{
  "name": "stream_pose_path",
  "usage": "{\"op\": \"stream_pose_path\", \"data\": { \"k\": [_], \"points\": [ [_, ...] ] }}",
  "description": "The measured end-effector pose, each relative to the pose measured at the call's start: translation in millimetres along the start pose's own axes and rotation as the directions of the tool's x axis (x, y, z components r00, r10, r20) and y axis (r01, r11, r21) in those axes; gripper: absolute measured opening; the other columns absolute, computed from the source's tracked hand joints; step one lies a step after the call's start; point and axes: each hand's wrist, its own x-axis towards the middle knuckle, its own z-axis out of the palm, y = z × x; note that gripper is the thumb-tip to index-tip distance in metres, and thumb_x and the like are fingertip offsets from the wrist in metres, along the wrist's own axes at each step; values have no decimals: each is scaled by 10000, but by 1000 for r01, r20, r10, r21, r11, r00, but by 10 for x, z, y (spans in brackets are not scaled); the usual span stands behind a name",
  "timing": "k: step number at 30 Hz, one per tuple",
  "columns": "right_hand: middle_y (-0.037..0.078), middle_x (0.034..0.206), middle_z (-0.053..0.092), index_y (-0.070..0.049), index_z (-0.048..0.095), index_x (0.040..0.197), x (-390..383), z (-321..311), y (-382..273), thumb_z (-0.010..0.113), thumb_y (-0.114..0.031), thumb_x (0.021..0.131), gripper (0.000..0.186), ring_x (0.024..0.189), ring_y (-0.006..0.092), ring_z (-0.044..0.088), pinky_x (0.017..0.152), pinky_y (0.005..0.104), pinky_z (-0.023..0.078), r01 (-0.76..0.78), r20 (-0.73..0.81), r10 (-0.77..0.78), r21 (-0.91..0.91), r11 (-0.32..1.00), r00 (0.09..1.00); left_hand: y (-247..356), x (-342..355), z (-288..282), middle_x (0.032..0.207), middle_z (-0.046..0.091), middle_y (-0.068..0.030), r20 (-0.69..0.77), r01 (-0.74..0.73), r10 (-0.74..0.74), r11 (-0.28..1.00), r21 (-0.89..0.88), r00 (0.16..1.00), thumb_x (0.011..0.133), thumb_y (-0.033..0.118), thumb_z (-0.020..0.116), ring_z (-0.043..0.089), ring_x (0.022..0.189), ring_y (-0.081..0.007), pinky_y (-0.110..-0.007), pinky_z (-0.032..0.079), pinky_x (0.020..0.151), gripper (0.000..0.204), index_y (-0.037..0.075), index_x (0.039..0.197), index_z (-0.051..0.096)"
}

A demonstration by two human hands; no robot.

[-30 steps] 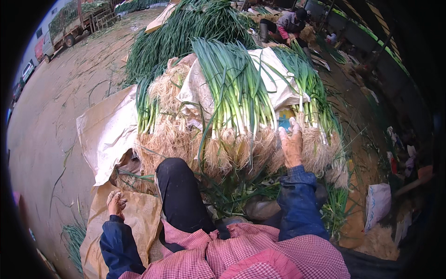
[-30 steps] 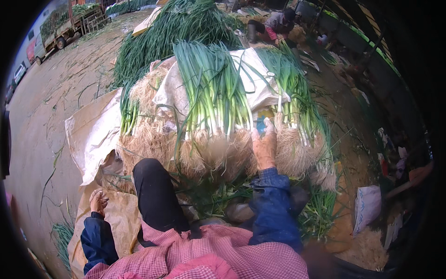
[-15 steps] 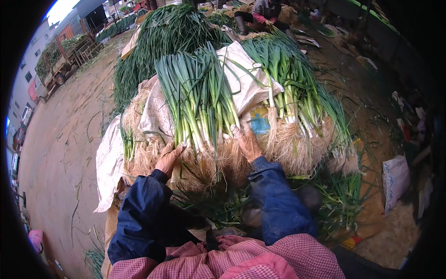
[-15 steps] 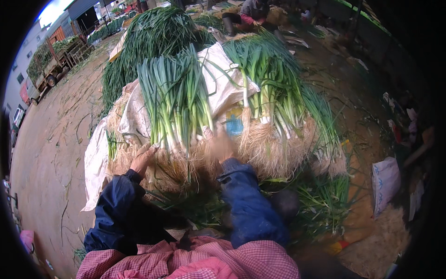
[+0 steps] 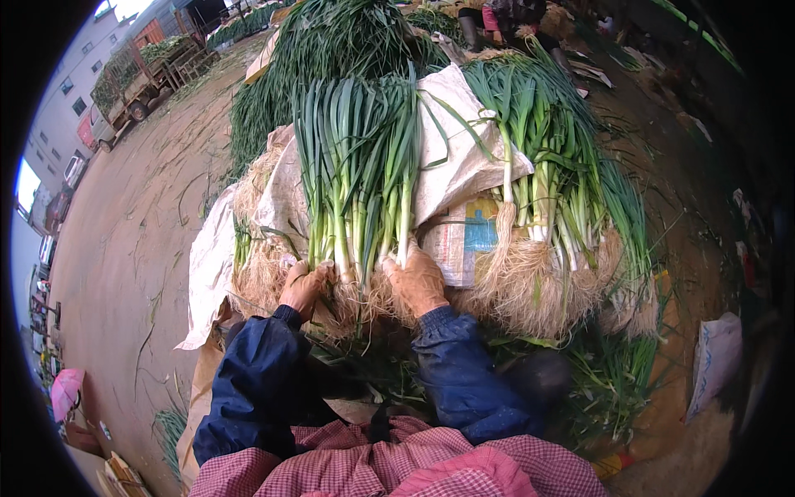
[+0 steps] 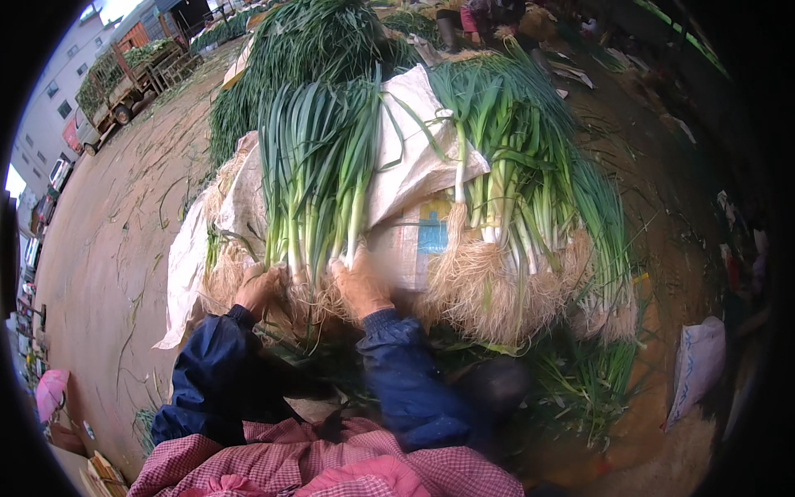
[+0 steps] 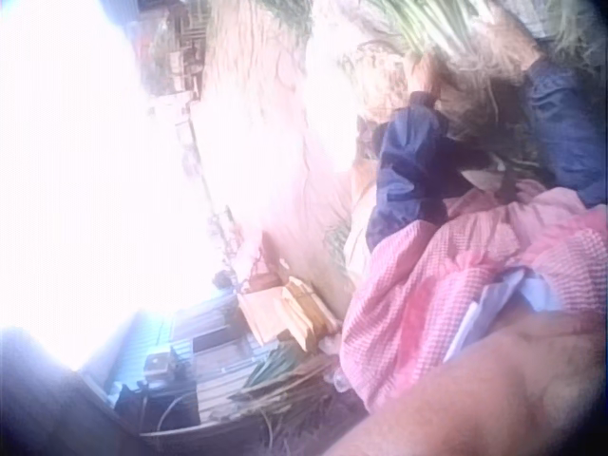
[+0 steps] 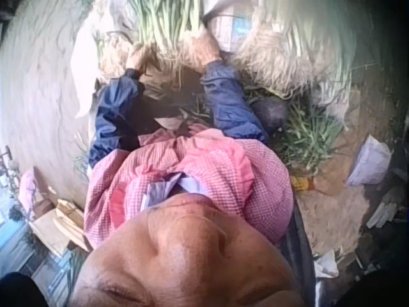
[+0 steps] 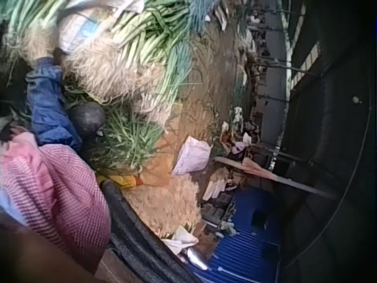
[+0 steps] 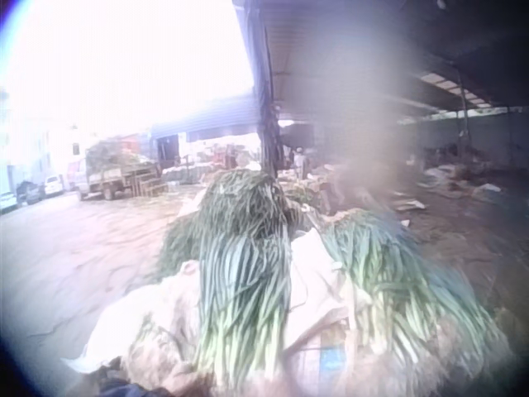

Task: The person peels and cleans scallions by hand, removes outer leaves from individual stalks, gathers them into bunches, and unfolds packaging sheets on the ground.

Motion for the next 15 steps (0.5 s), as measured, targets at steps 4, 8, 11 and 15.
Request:
{"op": "stream_pose_path", "data": {
  "k": [4, 8, 11, 15],
  "points": [
    [66, 873, 659, 8, 602, 1032, 127, -404, -137, 652, -166, 792, 301, 764, 146, 598, 707, 285, 472, -43, 16, 40, 370, 928, 999, 97, -120, 460, 813, 569, -4, 2, -168, 169, 982, -91, 986, 953, 141, 468, 531, 771, -84, -231, 433, 717, 192, -9, 1044, 545],
    [36, 840, 640, 12, 615, 983, 168, -1079, -792, 660, -150, 783, 261, 716, 128, 572, 681, 266, 461, 81, -76, -51, 485, 871, 996, 320, -176, 703, 1031, 628, -36, -153, -332, 296, 863, -380, 943, 932, 250, 539, 575, 908, -88, -221, 448, 778, 320, -1, 1127, 580],
    [107, 917, 639, 37, 579, 1042, 502, -1246, -202, 654, -216, 808, 353, 818, 196, 586, 784, 310, 451, -1, -111, -10, -103, 995, 994, -257, 93, 514, 1011, 604, -35, -92, -339, 340, 940, 24, 936, 951, 224, 481, 557, 850, -93, -232, 445, 741, 294, 4, 1140, 527],
    [154, 1073, 574, 2, 518, 1183, -21, -860, -164, 583, -134, 836, 378, 996, 241, 570, 861, 343, 462, 105, -283, -169, -229, 968, 944, -586, -94, 143, 922, 568, -48, 14, -179, 181, 978, -104, 983, 887, 143, 526, 507, 812, -94, -249, 426, 742, 249, -25, 1070, 514]
  ]
}}
